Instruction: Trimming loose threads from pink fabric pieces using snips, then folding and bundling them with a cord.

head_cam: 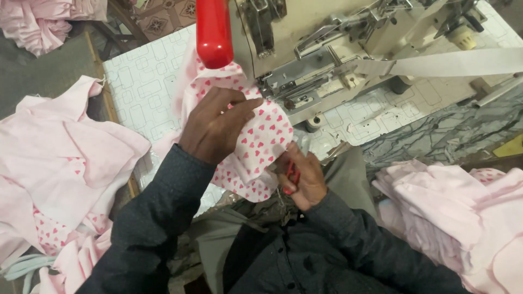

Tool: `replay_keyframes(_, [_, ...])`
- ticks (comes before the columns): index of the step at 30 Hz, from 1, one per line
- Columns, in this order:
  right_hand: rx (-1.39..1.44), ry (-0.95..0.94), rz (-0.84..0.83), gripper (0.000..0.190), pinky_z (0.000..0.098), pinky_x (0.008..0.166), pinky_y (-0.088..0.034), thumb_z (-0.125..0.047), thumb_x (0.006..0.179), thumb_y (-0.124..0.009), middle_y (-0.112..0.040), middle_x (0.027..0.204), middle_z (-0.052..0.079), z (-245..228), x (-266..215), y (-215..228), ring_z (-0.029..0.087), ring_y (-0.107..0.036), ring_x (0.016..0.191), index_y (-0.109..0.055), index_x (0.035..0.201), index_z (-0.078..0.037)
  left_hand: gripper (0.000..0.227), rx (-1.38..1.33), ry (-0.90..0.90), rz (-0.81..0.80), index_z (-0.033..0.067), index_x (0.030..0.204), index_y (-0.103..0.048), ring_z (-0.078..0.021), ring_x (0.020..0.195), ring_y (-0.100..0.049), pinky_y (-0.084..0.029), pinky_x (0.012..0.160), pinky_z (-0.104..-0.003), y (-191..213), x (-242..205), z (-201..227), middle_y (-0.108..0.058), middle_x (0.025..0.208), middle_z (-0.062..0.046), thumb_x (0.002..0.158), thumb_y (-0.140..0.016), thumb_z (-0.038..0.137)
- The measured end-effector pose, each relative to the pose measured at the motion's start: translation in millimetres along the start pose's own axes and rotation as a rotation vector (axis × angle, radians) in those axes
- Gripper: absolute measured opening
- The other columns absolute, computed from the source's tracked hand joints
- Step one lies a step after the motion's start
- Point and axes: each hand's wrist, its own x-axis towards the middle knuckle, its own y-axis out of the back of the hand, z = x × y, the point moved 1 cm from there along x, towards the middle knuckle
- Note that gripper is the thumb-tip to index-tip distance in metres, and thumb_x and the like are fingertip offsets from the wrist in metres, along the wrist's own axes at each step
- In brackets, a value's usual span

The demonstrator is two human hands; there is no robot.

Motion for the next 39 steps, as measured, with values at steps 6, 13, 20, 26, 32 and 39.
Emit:
replay_keyframes(6, [-0.045, -0.007, -0.025, 0.018, 0.0124, 0.028, -0.029, -0.008, 0.087, -0.083, -0.061, 0.067, 0.000, 14, -28, -52, 0.006, -0.051, 0.046, -0.067, 0.094, -0.001, 0.051, 0.219, -0.088, -0.457, 0.0324, 0.150, -0.057, -0.0355, 0.116, -0.055, -0.045, 0.093, -0.051, -2, -10, -3, -0.055, 0.123, -0.010, 0.105, -0.047, 0.054])
replay_keyframes(13, [-0.051, -0.030, 0.003, 0.019, 0.0157, 0.026, -0.030, -0.007, 0.088, -0.083, -0.056, 0.060, 0.000, 37, -18, -42, 0.009, -0.053, 0.045, -0.066, 0.083, -0.002, 0.069, 0.414, -0.114, -0.575, 0.0500, 0.157, -0.040, -0.0339, 0.119, -0.055, -0.045, 0.092, -0.051, 7, -8, -11, -0.056, 0.130, -0.011, 0.096, -0.031, 0.081])
replay_keyframes(20, [-0.203, -0.015, -0.144, 0.015, 0.0239, 0.034, -0.023, -0.018, 0.097, -0.070, -0.048, 0.061, 0.000, 8, -14, -34, 0.009, -0.029, 0.037, -0.066, 0.094, -0.005, 0.090, 0.814, -0.329, -0.396, 0.0582, 0.163, -0.027, -0.0277, 0.091, -0.058, -0.045, 0.062, -0.039, 11, -15, -14, -0.060, 0.129, -0.010, 0.086, -0.026, 0.107])
replay_keyframes(26, [-0.210, 0.033, -0.131, 0.017, 0.0219, 0.032, -0.032, -0.025, 0.100, -0.067, -0.048, 0.068, -0.002, -9, -1, -10, 0.007, -0.032, 0.041, -0.054, 0.102, -0.014, 0.098, 0.937, -0.206, -0.384, 0.0571, 0.164, -0.027, -0.0253, 0.075, -0.056, -0.047, 0.058, -0.039, 14, -22, 11, -0.058, 0.109, -0.007, 0.083, -0.019, 0.113])
replay_keyframes(32, [-0.337, 0.138, -0.068, 0.018, 0.0244, 0.027, -0.027, -0.019, 0.094, -0.074, -0.054, 0.058, -0.002, -36, 13, -7, 0.009, -0.030, 0.031, -0.064, 0.102, -0.007, 0.078, 0.758, -0.097, -0.348, 0.0323, 0.149, -0.047, -0.0113, 0.044, -0.036, -0.029, 0.037, -0.027, 22, -14, 24, -0.051, 0.075, 0.001, 0.099, -0.033, 0.090])
replay_keyframes(39, [-0.321, 0.163, -0.079, 0.022, 0.0251, 0.028, -0.027, -0.010, 0.089, -0.080, -0.065, 0.071, 0.000, -46, 18, 0, 0.007, -0.032, 0.033, -0.066, 0.105, -0.005, 0.103, 0.242, 0.029, -0.379, 0.0103, 0.150, -0.050, -0.0458, 0.114, -0.053, -0.053, 0.080, -0.056, 33, 14, -99, -0.050, 0.131, -0.029, 0.056, -0.055, -0.032])
